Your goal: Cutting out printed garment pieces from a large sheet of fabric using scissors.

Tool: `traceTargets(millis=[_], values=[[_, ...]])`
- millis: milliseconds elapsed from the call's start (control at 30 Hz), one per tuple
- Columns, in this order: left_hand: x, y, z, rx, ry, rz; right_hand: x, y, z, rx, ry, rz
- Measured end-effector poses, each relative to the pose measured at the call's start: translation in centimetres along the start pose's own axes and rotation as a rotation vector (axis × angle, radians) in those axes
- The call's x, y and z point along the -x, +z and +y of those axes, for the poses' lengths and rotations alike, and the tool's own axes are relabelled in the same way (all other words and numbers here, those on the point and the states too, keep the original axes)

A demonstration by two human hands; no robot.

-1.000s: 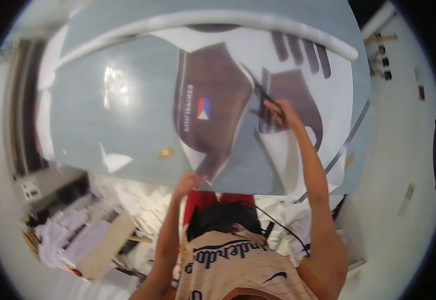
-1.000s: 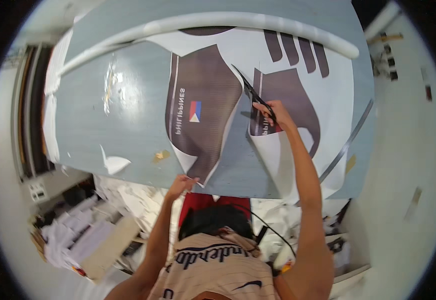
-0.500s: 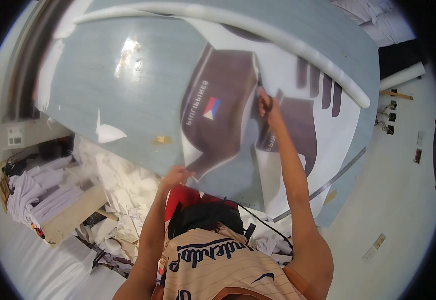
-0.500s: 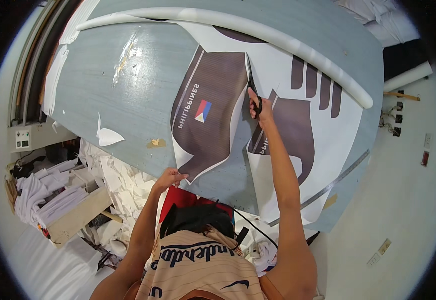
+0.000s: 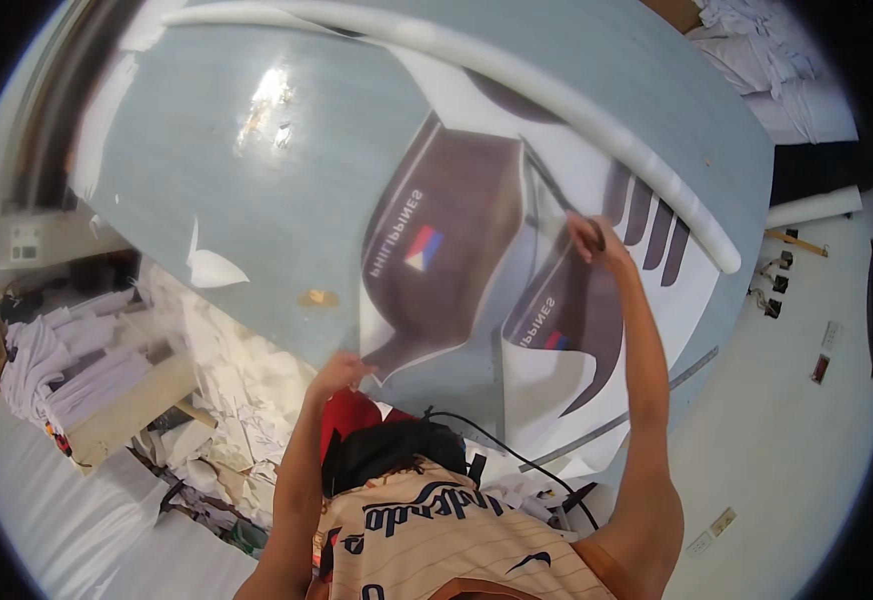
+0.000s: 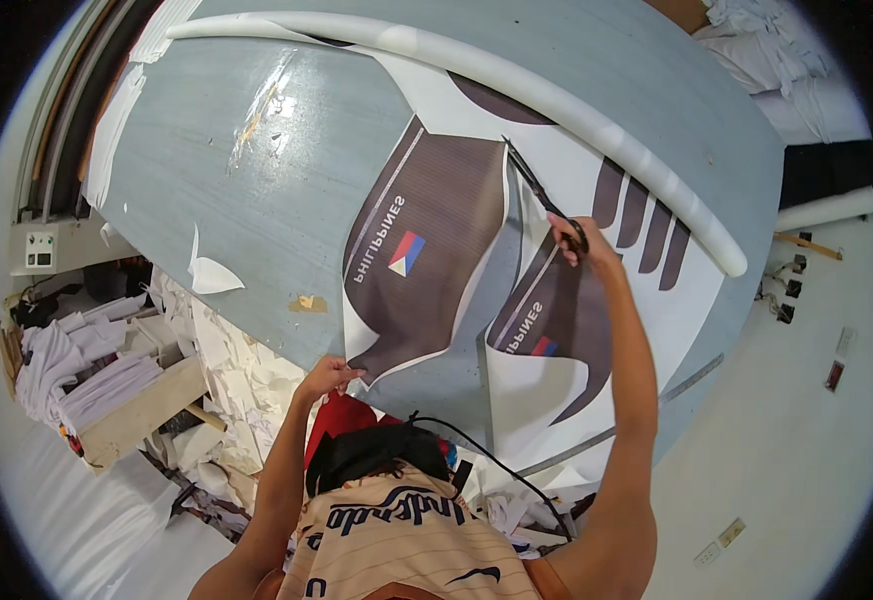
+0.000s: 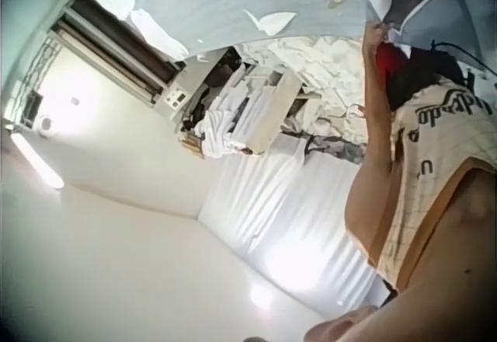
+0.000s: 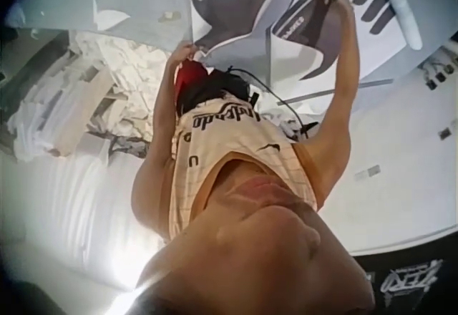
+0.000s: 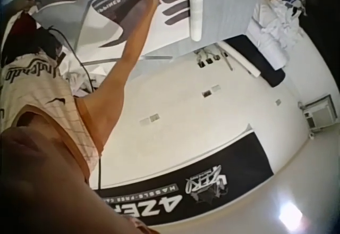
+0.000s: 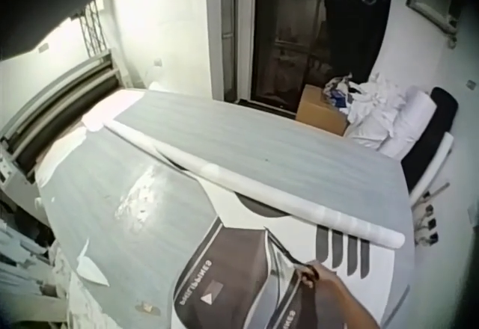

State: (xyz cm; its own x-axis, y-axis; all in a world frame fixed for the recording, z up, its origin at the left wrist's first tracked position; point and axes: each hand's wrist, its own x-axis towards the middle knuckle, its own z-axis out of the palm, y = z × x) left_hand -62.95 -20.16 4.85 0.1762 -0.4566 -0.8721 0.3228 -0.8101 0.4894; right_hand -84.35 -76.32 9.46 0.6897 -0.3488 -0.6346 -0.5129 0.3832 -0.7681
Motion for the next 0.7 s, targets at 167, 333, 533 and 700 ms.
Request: traceTargets(millis=[167,333,533,700], values=[[-1.6,0.2,0.0,-0.012,-0.019,-0.008,-3.4,-6.3,-2.6,0.201,0.047,-0.151],[-2.2,-0.5,-0.5,-0.023,-0.077,-0.008,-7.9,-8.7,-4.3,0.365,0.038,-0.158],[-3.0,-0.4,-1.2,0.031,-0.141,0.000,-11.8,-11.6,-6.6,0.566,0.028,-0.273],[-3.0,-0.3,-1.0,0.085,-0.139,0.022,-15.3,-11.0,-8.5,0.621,-0.005,-0.349]])
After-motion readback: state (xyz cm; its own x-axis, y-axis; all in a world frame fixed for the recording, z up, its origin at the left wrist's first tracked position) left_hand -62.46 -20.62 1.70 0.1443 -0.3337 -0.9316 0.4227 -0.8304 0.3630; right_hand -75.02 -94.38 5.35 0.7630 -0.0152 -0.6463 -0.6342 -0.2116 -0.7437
